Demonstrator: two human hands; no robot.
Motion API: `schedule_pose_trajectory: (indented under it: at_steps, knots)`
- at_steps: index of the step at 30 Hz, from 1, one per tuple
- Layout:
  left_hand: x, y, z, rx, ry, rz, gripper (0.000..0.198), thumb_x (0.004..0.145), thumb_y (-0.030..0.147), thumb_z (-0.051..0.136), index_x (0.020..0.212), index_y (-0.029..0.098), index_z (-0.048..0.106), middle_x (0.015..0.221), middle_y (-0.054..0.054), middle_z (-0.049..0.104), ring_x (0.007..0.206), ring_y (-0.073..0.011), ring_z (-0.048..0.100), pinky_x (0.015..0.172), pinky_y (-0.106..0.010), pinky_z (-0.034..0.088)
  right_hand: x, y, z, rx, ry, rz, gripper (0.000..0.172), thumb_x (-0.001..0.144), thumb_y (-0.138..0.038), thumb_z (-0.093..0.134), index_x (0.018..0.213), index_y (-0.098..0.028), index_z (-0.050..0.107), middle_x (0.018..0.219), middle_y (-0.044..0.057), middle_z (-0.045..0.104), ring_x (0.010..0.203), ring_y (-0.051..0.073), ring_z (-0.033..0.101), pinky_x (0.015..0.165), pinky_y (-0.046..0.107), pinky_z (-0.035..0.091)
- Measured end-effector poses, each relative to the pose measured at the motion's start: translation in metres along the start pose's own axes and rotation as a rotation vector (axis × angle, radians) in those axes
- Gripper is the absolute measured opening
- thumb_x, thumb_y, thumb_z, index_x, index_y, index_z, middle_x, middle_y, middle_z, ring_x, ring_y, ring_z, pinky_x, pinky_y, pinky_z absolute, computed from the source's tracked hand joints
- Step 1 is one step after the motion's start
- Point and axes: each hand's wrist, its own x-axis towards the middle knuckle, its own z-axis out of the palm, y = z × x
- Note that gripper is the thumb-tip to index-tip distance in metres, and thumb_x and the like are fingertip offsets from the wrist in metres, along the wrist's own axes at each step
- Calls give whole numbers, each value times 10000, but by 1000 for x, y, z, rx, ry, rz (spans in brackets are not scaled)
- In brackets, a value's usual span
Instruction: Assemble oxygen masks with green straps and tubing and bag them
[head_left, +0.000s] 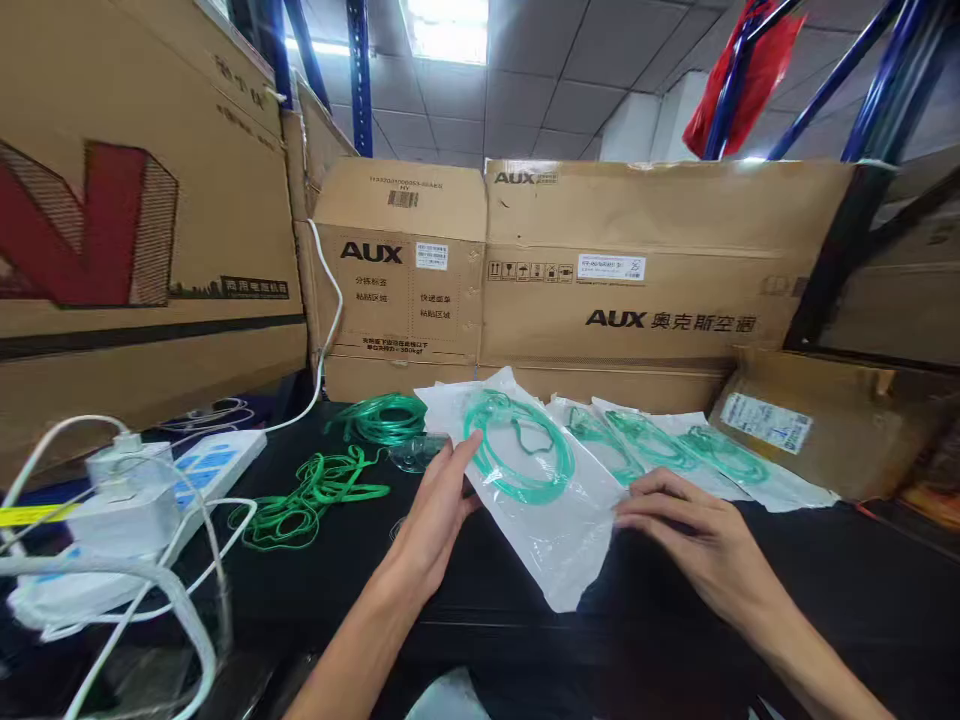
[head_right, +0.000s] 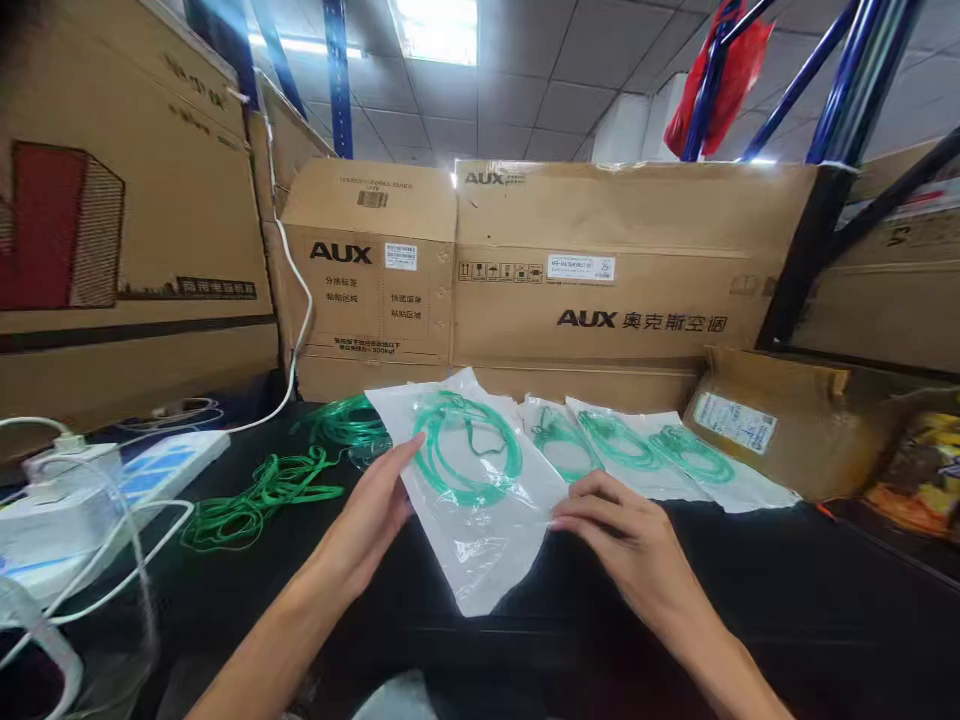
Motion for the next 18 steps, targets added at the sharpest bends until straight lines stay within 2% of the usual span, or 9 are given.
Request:
schedule_pose_trajectory:
  at_steps: [2,4,6,8,11,13,15,17,18]
  knots:
    - [2,3,-1,8,-5,-2,492,925,505,659,1340,241,627,1362,-98,659,1243,-309,604,996,-423,509,2,-5,-5,20,-90,3,175,960,-264,641,841,-273,769,891,24,671,832,175,649,747,276,474]
    - [2,4,-2,9,-7,7,471,925,489,663,1322,238,635,1361,-99,660,1238,-309,607,983,-418,515,2,-9,-7,-33,-71,2,178,973,-271,616,857,-264,752,876,24,662,806,173,636,733,281,471]
    - [2,4,-1,2,-3,29,436,927,463,667,1294,230,643,1366,-101,655,1234,-309,610,963,-410,525,0,-11,-2,-183,68,-21,147,972,-285,607,916,-262,740,856,18,623,755,164,596,713,289,453]
    - [2,2,0,-7,5,44,414,919,443,680,1261,210,651,1359,-111,658,1223,-313,617,949,-409,533,-2,-10,6,-324,284,15,96,938,-330,645,949,-251,699,774,-9,549,665,151,525,666,289,427]
    - [0,0,4,-23,8,69,426,909,438,697,1259,200,645,1360,-118,655,1220,-315,620,955,-415,532,-5,-7,19,-333,464,237,254,843,-431,729,854,-238,563,668,-57,470,569,129,449,591,270,395]
    - [-2,0,7,-34,-6,85,448,912,430,700,1294,210,624,1371,-114,649,1231,-311,613,970,-417,526,-4,-5,25,-257,403,388,337,835,-458,709,720,-230,489,619,-55,472,554,123,436,564,261,376]
    - [-4,1,12,-40,-28,85,482,915,405,705,1344,218,593,1367,-117,651,1233,-306,612,988,-424,517,-2,-5,28,-169,262,495,372,857,-458,659,625,-215,500,540,-40,475,534,129,426,543,265,360]
    - [-5,0,17,-39,-50,79,518,917,379,709,1388,222,563,1353,-121,660,1225,-303,619,1009,-436,504,2,-9,29,-57,133,610,349,866,-469,641,656,-193,598,426,-38,450,468,135,416,498,269,343]
    - [-5,0,19,-39,-68,75,527,916,369,712,1398,224,558,1348,-121,664,1220,-302,623,1018,-440,498,5,-12,29,24,97,676,330,865,-489,645,751,-180,655,395,-43,447,427,134,408,461,262,318]
